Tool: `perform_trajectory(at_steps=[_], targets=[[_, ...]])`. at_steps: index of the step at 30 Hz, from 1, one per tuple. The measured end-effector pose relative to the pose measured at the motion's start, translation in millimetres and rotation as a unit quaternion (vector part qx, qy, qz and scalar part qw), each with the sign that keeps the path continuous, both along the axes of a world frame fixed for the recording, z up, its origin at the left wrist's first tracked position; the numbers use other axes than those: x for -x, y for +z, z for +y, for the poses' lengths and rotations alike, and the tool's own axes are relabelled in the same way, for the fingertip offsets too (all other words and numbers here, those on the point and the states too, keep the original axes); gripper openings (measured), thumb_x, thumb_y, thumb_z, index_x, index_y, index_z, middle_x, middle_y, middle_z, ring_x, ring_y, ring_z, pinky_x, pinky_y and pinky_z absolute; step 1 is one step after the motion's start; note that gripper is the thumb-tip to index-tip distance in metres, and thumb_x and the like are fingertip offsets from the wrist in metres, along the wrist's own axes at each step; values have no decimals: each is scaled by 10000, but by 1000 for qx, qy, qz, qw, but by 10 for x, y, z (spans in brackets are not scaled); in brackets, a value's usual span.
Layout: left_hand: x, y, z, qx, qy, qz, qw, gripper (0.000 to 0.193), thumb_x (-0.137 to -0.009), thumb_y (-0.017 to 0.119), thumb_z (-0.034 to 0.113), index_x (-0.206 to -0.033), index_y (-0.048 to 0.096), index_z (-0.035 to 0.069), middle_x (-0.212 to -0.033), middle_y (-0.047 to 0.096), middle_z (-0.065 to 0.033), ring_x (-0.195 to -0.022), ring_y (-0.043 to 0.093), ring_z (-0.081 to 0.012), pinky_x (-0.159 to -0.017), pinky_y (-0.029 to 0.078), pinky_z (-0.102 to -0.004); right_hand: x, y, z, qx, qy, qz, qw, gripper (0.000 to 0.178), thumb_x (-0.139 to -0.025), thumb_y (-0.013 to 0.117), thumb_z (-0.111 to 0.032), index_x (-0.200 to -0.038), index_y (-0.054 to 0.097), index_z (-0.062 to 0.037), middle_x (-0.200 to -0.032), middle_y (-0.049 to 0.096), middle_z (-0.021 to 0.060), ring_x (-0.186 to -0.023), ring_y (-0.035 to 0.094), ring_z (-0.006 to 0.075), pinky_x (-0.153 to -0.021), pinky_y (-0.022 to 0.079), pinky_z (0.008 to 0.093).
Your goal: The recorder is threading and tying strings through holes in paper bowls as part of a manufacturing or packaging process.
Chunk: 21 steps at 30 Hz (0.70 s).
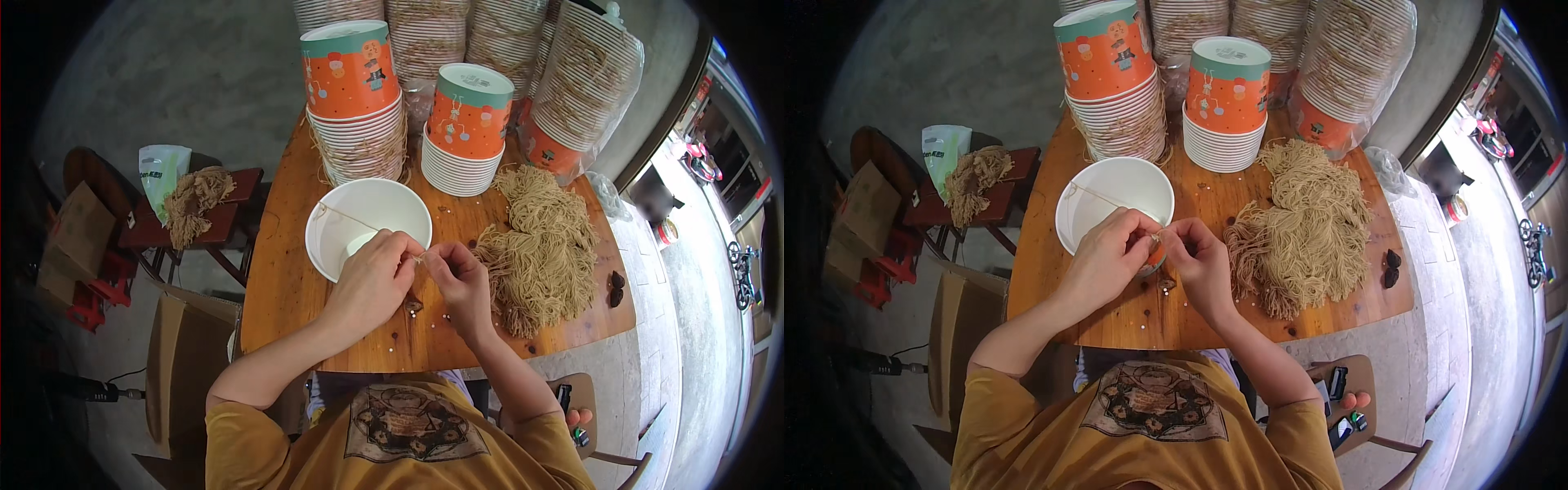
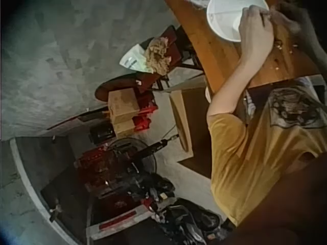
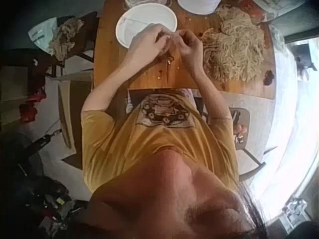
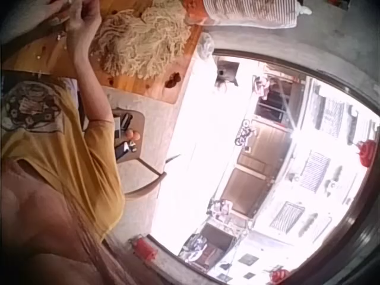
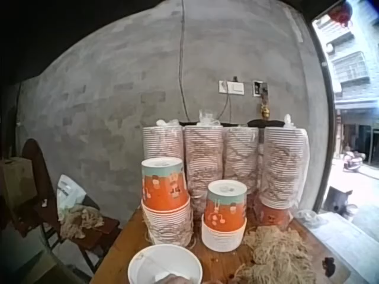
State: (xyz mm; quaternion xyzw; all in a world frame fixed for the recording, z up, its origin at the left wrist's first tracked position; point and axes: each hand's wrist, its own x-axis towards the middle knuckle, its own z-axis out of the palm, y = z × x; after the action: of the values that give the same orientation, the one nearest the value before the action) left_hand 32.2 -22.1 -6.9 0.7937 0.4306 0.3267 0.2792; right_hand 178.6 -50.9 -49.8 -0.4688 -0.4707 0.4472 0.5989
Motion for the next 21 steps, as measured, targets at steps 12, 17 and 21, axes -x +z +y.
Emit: perform_trajectory(at_steps=[12, 17, 21], targets=[[-15, -31, 60, -46, -7, -10, 999, 92, -856, 547, 60, -933, 509, 25, -896, 567, -132, -812, 584, -323, -711, 472, -401, 34, -10, 1, -31, -9, -9, 999, 92, -886, 595, -82, -913, 587, 5, -785, 578, -35, -688, 494, 12, -623, 414, 170], [-33, -44, 76, 22, -5, -76, 997, 129, -859, 554, 47, -949, 466, 19, -882, 578, -139, -807, 604, -294, -696, 479, -373, 27, -16, 9, -51, -18, -53, 997, 71, -877, 600, -54, -904, 589, 12, -772, 588, -26, -675, 508, 13, -616, 433, 175], [-6, -56, 94, 46, -23, -77, 996, 156, -861, 550, 33, -976, 447, 15, -879, 594, -146, -804, 617, -279, -688, 487, -360, 28, -50, 15, -64, -35, -92, 993, 77, -860, 617, -68, -890, 600, 2, -741, 582, -18, -638, 493, 18, -568, 415, 182]])
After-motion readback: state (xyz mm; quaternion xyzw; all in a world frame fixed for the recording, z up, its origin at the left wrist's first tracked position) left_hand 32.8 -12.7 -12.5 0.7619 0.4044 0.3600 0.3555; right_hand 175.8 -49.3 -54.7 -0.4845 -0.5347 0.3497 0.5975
